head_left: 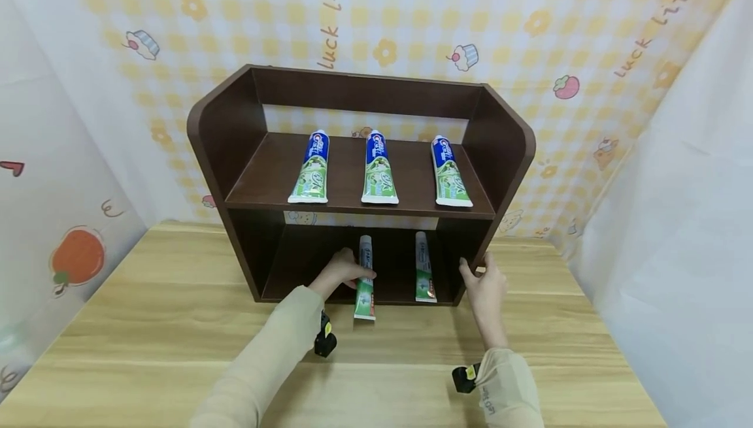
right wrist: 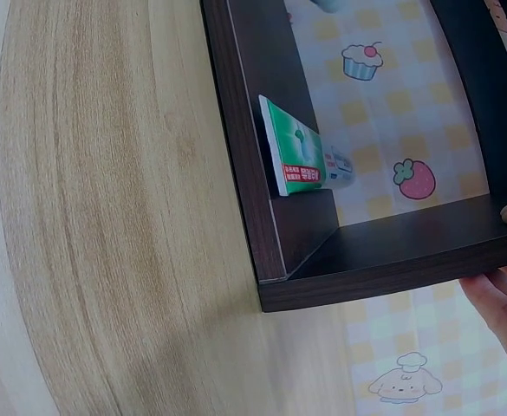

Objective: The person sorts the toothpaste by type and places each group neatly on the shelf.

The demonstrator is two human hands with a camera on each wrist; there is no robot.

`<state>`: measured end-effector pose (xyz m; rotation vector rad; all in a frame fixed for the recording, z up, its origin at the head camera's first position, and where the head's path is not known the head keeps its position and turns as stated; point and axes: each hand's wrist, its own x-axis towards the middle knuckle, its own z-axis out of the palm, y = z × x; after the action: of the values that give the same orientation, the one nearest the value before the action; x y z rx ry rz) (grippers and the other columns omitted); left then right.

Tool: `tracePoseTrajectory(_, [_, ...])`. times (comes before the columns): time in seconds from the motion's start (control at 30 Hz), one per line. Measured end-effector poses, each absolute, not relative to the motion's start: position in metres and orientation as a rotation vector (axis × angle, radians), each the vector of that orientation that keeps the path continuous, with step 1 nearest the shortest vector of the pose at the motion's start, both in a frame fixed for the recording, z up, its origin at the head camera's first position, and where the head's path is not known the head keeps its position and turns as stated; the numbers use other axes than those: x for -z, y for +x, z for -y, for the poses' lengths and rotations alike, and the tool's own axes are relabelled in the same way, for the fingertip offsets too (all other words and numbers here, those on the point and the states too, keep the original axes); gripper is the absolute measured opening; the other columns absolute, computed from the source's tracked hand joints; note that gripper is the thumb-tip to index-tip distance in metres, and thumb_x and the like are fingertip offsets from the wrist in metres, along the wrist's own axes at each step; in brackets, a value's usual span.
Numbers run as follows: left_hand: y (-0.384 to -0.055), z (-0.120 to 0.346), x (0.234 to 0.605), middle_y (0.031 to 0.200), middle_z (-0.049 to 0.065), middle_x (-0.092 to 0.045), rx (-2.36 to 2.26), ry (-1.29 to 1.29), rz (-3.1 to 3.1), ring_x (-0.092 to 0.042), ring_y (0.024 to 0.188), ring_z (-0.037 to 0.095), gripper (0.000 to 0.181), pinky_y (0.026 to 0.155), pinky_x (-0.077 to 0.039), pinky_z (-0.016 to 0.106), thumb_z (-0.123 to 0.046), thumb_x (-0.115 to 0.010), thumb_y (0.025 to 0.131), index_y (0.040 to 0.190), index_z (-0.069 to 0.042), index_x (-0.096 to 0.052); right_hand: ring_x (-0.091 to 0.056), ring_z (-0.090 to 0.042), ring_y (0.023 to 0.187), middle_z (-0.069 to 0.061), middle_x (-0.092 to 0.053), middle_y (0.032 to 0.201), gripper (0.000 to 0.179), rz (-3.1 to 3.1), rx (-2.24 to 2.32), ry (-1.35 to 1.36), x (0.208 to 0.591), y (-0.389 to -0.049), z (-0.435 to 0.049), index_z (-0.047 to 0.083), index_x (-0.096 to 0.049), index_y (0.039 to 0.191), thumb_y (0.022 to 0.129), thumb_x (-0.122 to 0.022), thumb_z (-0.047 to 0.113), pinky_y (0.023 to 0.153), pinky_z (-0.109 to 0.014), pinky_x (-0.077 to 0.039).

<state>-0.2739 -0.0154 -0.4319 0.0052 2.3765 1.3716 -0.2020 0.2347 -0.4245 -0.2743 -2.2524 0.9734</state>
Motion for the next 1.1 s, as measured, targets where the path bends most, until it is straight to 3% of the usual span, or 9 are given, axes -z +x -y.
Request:
tracePoseTrajectory(0.27, [-0.281, 0.019, 0.437, 0.114, 0.024, -0.049, -1.417, -0.01, -2.392, -0.061, 0.087, 0.029, 0.059, 0.069, -0.057, 0.034, -0.015, -0.07, 0.078, 0.122, 0.009, -0.04, -0.068, -0.036, 0.071, -0.024, -0.067, 0.086, 0.017, 2.259, -1.018, -0.264, 0.426, -0.201, -0.23, 0.001, -0.055, 0.083, 0.081, -0.065, 0.014, 0.049, -0.034, -0.056])
tracePoseTrajectory(0.4, [-0.284, 0.018, 0.442, 0.114, 0.024, -0.049, -1.422, 0.013, -2.393, -0.062, 0.086, 0.029, 0.062, 0.069, -0.057, 0.033, -0.014, -0.071, 0.077, 0.124, 0.009, -0.038, -0.068, -0.035, 0.07, -0.023, -0.067, 0.085, 0.016, 2.248, -1.024, -0.287, 0.429, -0.198, -0.23, 0.001, -0.055, 0.081, 0.08, -0.066, 0.013, 0.045, -0.024, -0.052])
tracePoseTrajectory(0.73, [-0.287, 0.021, 0.445, 0.118, 0.026, -0.046, -1.438, 0.022, -2.365, -0.061, 0.09, 0.031, 0.068, 0.071, -0.057, 0.035, -0.014, -0.07, 0.078, 0.129, 0.012, -0.033, -0.068, -0.034, 0.069, -0.023, -0.067, 0.083, 0.015, 2.233, -1.021, -0.261, 0.432, -0.197, -0.228, 0.001, -0.054, 0.08, 0.08, -0.066, 0.012, 0.045, -0.015, -0.048])
tracePoseTrajectory(0.9, [-0.287, 0.02, 0.444, 0.121, 0.027, -0.045, -1.481, 0.026, -2.348, -0.06, 0.092, 0.032, 0.072, 0.074, -0.057, 0.037, -0.014, -0.07, 0.078, 0.131, 0.011, -0.029, -0.068, -0.034, 0.069, -0.022, -0.067, 0.082, 0.015, 2.224, -1.008, -0.263, 0.429, -0.197, -0.229, 0.002, -0.054, 0.08, 0.08, -0.066, 0.012, 0.045, -0.023, -0.052])
tracePoseTrajectory(1.1, [-0.287, 0.013, 0.445, 0.122, 0.028, -0.044, -1.523, 0.017, -2.356, -0.059, 0.095, 0.034, 0.075, 0.076, -0.056, 0.039, -0.015, -0.071, 0.079, 0.133, 0.011, -0.027, -0.069, -0.032, 0.067, -0.02, -0.068, 0.08, 0.015, 2.219, -0.949, -0.292, 0.428, -0.197, -0.232, 0.003, -0.055, 0.079, 0.079, -0.066, 0.014, 0.058, -0.043, -0.055])
